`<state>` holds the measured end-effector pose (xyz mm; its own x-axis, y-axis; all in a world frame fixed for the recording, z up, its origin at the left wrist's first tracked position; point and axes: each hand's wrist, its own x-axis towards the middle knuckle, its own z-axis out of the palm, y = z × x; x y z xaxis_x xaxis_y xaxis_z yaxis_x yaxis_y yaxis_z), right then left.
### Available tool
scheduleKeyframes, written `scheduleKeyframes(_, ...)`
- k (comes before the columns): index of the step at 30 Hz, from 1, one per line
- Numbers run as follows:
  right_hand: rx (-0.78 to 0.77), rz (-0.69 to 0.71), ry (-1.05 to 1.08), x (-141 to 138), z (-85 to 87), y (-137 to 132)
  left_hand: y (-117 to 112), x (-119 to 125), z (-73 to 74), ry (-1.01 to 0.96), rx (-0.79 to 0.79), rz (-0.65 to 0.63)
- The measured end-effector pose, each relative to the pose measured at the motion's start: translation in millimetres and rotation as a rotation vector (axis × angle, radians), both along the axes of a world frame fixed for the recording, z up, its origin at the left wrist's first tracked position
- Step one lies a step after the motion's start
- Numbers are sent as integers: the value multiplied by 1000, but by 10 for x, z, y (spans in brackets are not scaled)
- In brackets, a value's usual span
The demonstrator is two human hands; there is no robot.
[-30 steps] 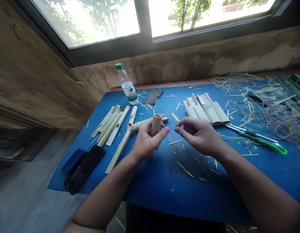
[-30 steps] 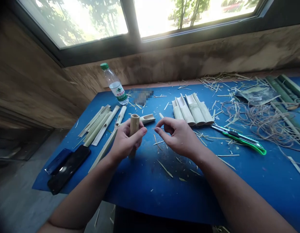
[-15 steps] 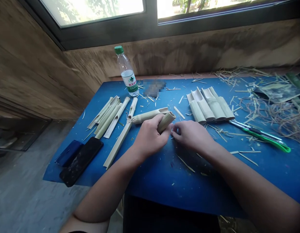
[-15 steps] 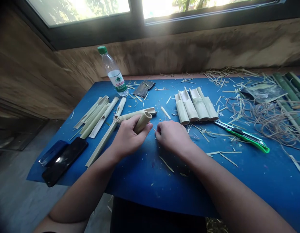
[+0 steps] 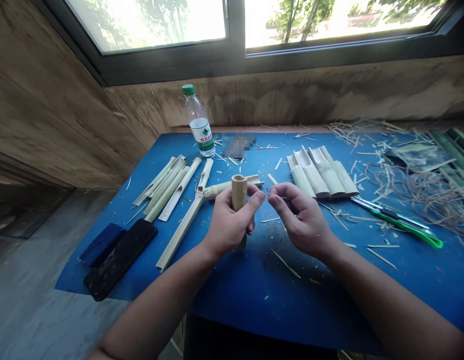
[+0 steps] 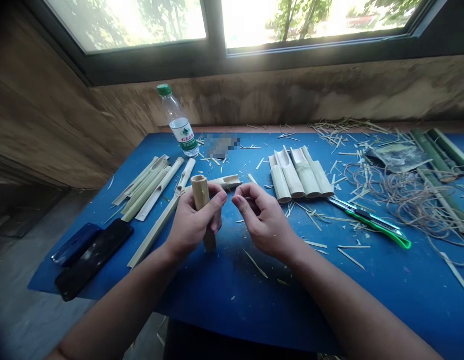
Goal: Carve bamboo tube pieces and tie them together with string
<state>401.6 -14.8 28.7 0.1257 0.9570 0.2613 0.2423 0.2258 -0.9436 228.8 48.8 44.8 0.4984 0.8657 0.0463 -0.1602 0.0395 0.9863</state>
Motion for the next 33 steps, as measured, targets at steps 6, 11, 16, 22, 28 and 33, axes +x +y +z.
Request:
scheduleKeyframes(6,-61,70,122,-36,-17,-37,-35,15,-40,-28,-3,-50)
scheduleKeyframes(11,-65,5,132,23,43,-26,-39,4,-52,-151,3,-7)
scheduleKeyframes(16,-17,-137,135,72,101,-35,-58,-9,3,-72,-16,-50)
scheduleKeyframes(22,43,-178,143,31,158,-97,-40,-14,32,-2,-36,-16)
scheduleKeyframes(28,19,-166,153,90,143,-85,-72,-18,40,50,37,-50)
scheduleKeyframes(33,-38,-161,179,165,77,-45,-65,-62,61,94,181,-62)
